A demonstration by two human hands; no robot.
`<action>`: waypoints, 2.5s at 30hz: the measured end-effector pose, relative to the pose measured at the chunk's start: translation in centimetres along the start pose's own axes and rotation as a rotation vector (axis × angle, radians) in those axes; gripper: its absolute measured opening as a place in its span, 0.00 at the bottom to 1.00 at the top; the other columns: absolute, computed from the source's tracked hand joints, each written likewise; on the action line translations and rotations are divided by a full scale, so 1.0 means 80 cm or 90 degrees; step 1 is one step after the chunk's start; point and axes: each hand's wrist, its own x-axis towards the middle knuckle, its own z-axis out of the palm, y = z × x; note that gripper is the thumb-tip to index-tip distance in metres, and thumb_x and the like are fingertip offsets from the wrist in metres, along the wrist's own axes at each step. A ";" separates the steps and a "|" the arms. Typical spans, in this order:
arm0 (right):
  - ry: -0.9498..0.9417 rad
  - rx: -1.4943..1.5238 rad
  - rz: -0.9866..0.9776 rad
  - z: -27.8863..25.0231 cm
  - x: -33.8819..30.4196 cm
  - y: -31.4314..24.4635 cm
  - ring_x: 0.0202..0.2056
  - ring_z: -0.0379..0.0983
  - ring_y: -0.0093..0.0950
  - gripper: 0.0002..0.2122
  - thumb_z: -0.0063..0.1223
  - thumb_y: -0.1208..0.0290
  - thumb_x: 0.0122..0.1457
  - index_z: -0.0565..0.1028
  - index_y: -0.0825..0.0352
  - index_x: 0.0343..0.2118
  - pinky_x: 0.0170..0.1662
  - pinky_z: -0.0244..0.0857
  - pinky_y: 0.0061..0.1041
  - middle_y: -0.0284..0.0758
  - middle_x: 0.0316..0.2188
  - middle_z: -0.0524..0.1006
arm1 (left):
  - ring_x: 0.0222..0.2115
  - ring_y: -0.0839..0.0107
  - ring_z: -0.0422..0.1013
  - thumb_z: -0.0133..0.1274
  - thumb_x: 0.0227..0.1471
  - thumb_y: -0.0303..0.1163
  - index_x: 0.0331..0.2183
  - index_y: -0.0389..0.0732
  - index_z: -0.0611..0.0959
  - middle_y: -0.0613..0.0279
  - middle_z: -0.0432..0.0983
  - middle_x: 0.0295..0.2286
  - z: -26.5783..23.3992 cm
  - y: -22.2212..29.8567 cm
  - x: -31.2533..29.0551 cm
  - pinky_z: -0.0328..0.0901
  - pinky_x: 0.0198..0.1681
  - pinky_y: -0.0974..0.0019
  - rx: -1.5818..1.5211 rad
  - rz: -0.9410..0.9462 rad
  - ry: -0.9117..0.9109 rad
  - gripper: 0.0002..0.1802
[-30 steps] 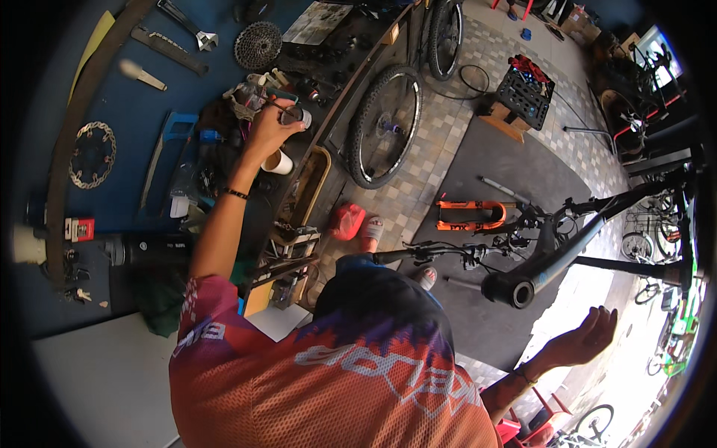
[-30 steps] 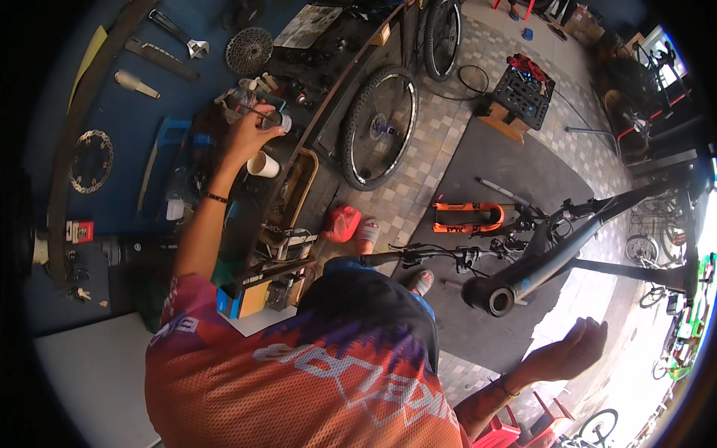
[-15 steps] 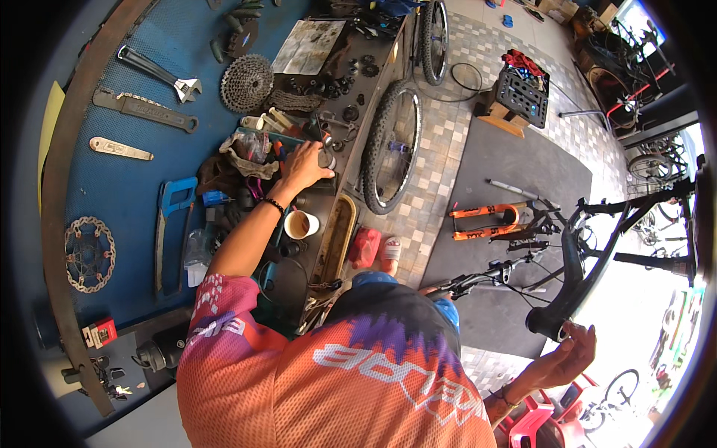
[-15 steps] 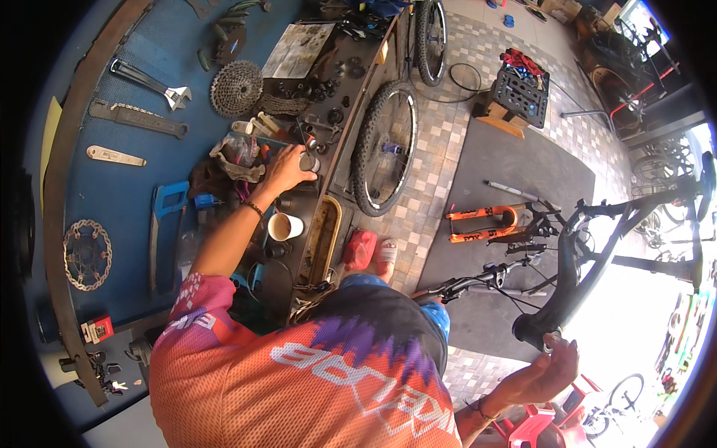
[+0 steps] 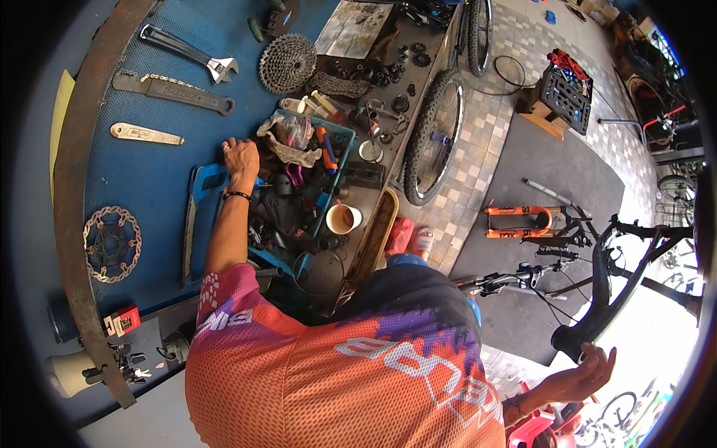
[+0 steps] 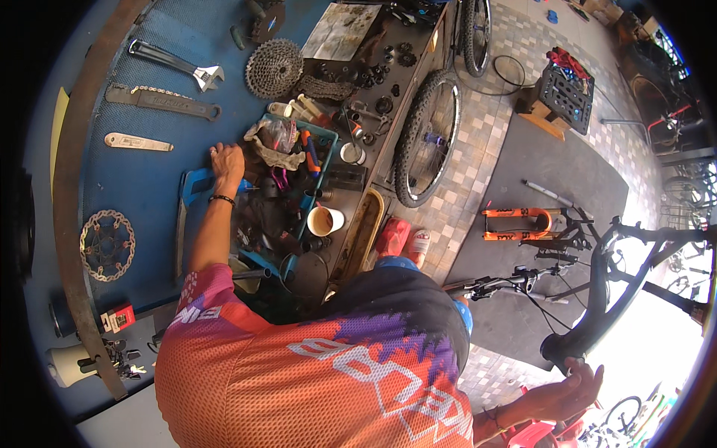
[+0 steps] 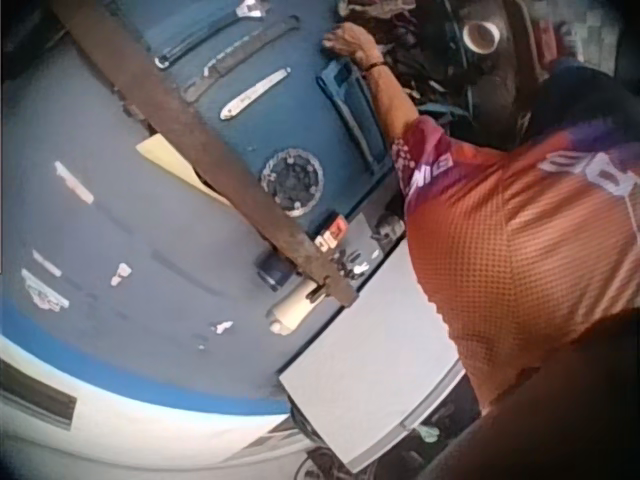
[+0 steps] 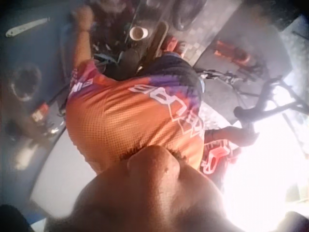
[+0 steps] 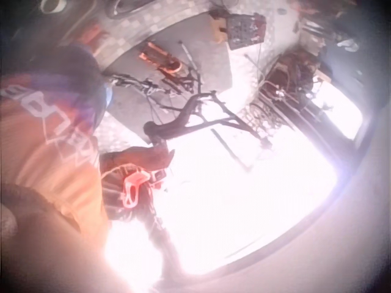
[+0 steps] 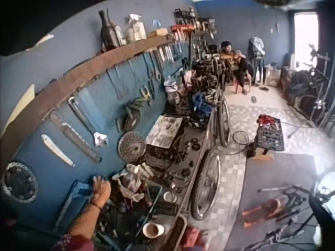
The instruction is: The person applies grease to the bicycle headset using a small brush, wipes the area with a cloth, and then installs the handlebar and stem onto the frame. The person secures the components by hand and adjusts the position of the handlebar.
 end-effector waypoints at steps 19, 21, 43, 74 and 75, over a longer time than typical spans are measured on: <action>-0.851 0.974 -0.110 0.235 -0.040 -0.365 0.58 0.70 0.32 0.20 0.49 0.58 0.71 0.76 0.70 0.54 0.62 0.61 0.34 0.41 0.52 0.75 | 0.44 0.67 0.75 0.58 0.64 0.44 0.46 0.29 0.82 0.55 0.80 0.42 -0.368 -0.012 -0.175 0.69 0.49 0.63 -1.053 -0.078 0.526 0.24; -0.886 1.165 0.057 0.219 -0.067 -0.412 0.55 0.69 0.25 0.23 0.43 0.50 0.74 0.76 0.68 0.54 0.59 0.64 0.30 0.34 0.51 0.74 | 0.51 0.49 0.70 0.59 0.56 0.59 0.47 0.28 0.82 0.41 0.73 0.49 -0.399 0.017 -0.195 0.64 0.57 0.49 -0.756 0.225 0.562 0.38; -0.584 0.706 -0.153 0.217 0.018 -0.312 0.26 0.80 0.33 0.12 0.65 0.61 0.62 0.82 0.67 0.34 0.31 0.74 0.29 0.38 0.25 0.82 | 0.38 0.58 0.76 0.48 0.68 0.46 0.51 0.32 0.75 0.52 0.74 0.36 -0.341 0.133 -0.233 0.73 0.39 0.57 -1.265 -0.292 0.550 0.25; -0.653 0.670 -0.366 0.682 -0.015 -0.371 0.32 0.80 0.32 0.06 0.60 0.73 0.61 0.82 0.63 0.40 0.37 0.73 0.31 0.37 0.34 0.82 | 0.50 0.57 0.73 0.57 0.61 0.36 0.55 0.34 0.76 0.51 0.75 0.48 -0.294 0.270 -0.396 0.68 0.54 0.56 -1.605 -0.634 0.094 0.25; -0.780 0.730 -0.218 0.656 -0.005 -0.372 0.30 0.77 0.21 0.06 0.61 0.73 0.63 0.81 0.65 0.42 0.35 0.71 0.23 0.32 0.32 0.83 | 0.50 0.57 0.73 0.58 0.61 0.36 0.55 0.34 0.76 0.51 0.75 0.49 -0.294 0.273 -0.387 0.68 0.55 0.56 -1.629 -0.609 0.086 0.25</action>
